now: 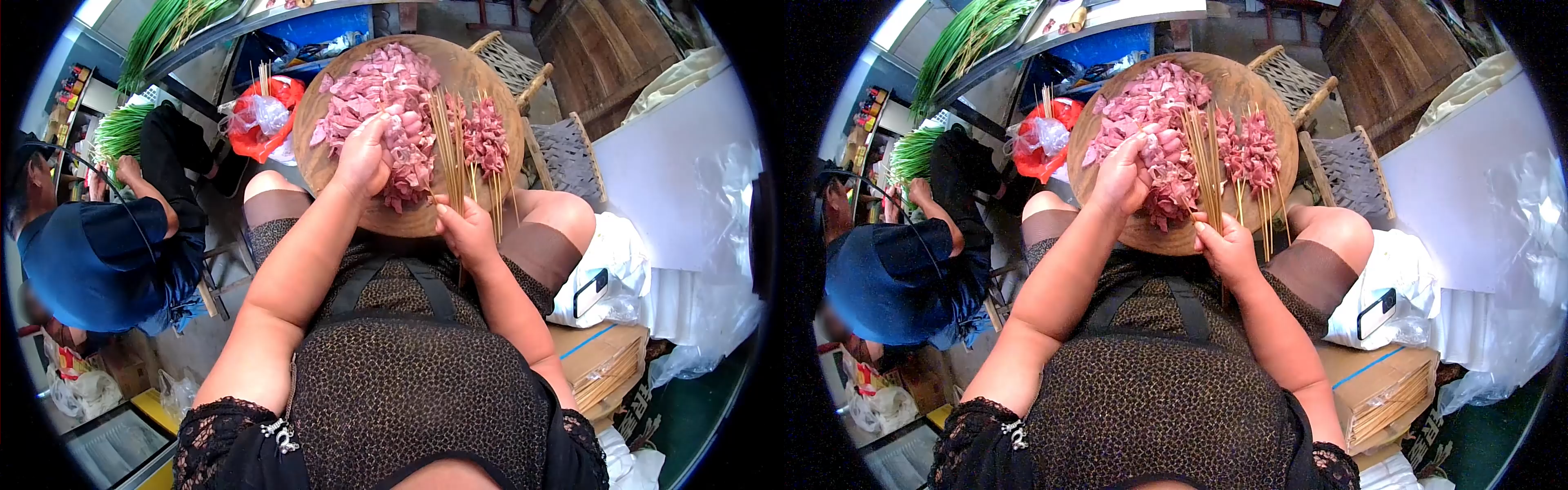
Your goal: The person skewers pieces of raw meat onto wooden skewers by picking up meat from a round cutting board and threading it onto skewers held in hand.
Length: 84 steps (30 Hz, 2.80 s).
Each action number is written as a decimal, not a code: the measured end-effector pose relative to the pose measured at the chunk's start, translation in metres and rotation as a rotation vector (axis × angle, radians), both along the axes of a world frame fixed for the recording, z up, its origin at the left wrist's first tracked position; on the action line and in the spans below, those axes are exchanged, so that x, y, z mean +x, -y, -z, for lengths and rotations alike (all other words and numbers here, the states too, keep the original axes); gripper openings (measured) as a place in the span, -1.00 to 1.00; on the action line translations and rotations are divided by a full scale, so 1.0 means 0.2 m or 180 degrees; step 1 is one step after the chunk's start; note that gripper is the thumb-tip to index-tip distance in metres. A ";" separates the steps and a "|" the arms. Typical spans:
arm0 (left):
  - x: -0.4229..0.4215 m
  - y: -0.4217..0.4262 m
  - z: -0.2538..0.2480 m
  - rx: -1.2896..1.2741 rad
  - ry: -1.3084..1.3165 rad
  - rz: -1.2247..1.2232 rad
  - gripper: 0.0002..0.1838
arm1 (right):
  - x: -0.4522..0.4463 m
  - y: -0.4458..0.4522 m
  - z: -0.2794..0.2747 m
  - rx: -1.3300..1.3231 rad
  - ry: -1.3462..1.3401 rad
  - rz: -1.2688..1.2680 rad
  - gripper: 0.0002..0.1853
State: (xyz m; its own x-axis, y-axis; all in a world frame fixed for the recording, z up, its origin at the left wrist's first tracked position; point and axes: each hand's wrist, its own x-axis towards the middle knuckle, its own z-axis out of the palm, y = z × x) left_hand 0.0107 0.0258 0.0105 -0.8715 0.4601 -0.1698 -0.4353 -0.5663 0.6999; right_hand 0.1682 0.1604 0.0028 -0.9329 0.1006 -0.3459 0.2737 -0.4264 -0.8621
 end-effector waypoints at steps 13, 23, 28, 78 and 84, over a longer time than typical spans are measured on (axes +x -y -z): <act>0.15 -0.17 0.02 0.0269 0.0412 -0.0349 -0.81 | -0.02 0.03 0.03 -0.0060 -0.0091 0.0104 -0.75; 0.19 -0.19 0.01 0.0523 0.0525 -0.0200 -0.85 | -0.03 0.04 0.05 0.0016 -0.0108 0.0117 -0.79; 0.18 -0.19 0.03 0.0479 0.0396 -0.0064 -0.81 | -0.04 0.03 0.06 0.0061 -0.0103 0.0142 -0.80; -0.14 0.20 -0.04 -0.0089 0.0115 -0.0116 -0.66 | 0.01 -0.04 0.01 0.0187 -0.0014 -0.0280 -0.78; -0.12 0.19 -0.07 -0.0069 0.0227 -0.0251 -0.67 | 0.01 -0.04 0.02 0.0208 0.0018 -0.0293 -0.79</act>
State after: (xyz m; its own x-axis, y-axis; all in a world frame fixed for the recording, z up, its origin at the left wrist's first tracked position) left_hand -0.0131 -0.0129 0.0246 -0.8901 0.3862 -0.2420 -0.4393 -0.5858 0.6811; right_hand 0.1699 0.1682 -0.0017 -0.9373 0.0372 -0.3467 0.3140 -0.3423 -0.8856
